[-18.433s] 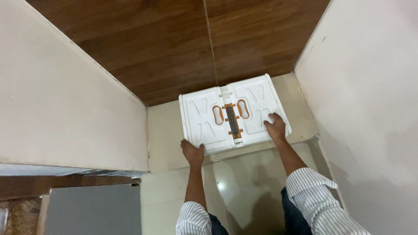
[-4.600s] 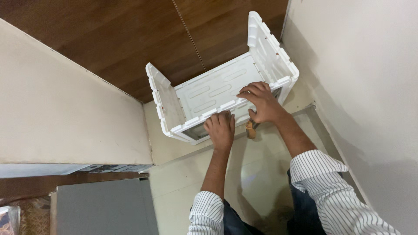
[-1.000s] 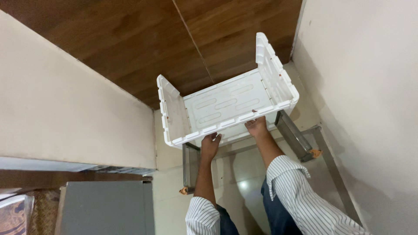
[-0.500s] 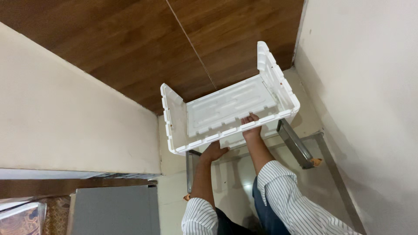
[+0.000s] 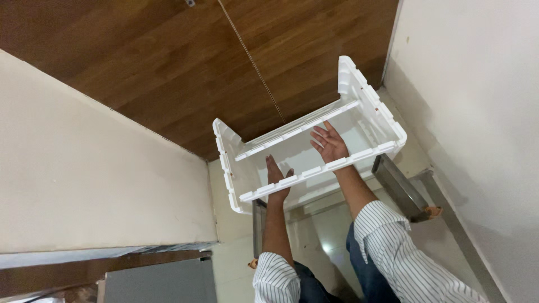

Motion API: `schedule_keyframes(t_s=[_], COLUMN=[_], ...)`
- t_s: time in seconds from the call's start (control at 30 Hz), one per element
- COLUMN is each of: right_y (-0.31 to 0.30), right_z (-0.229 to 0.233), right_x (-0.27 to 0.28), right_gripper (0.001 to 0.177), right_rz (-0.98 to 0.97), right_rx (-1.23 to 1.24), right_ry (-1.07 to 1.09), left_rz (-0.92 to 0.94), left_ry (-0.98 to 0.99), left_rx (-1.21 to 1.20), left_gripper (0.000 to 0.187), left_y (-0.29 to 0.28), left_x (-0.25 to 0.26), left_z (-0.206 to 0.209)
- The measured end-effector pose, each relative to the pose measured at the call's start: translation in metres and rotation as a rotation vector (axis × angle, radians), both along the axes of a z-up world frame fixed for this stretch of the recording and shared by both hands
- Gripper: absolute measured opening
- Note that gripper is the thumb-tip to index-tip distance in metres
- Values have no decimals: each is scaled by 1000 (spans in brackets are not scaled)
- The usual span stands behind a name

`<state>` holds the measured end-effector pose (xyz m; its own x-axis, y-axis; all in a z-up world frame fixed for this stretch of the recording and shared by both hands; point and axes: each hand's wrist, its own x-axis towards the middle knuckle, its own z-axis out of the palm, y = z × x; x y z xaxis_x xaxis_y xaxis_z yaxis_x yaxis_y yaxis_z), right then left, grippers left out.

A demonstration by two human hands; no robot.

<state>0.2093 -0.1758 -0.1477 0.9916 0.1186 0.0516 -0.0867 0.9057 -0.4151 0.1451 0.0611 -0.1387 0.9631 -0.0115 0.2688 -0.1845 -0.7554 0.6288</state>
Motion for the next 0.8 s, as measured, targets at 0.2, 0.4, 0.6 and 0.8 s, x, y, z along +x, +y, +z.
schedule_keyframes(t_s=[0.2, 0.4, 0.6, 0.8], right_y=[-3, 6, 16, 6], right_z=[2, 4, -4, -55], right_x=[9, 26, 41, 62], right_gripper=[85, 81, 74, 70], right_rz=[20, -69, -196, -268], right_rx=[-257, -561, -594, -1107], right_ry=[-26, 91, 214, -103], left_rz=[63, 90, 123, 137], left_ry=[-137, -217, -150, -109], left_rx=[-241, -260, -226, -64], left_gripper=[95, 96, 97, 102], left_y=[-4, 2, 11, 20], left_x=[29, 43, 51, 73], left_z=[37, 31, 21, 16])
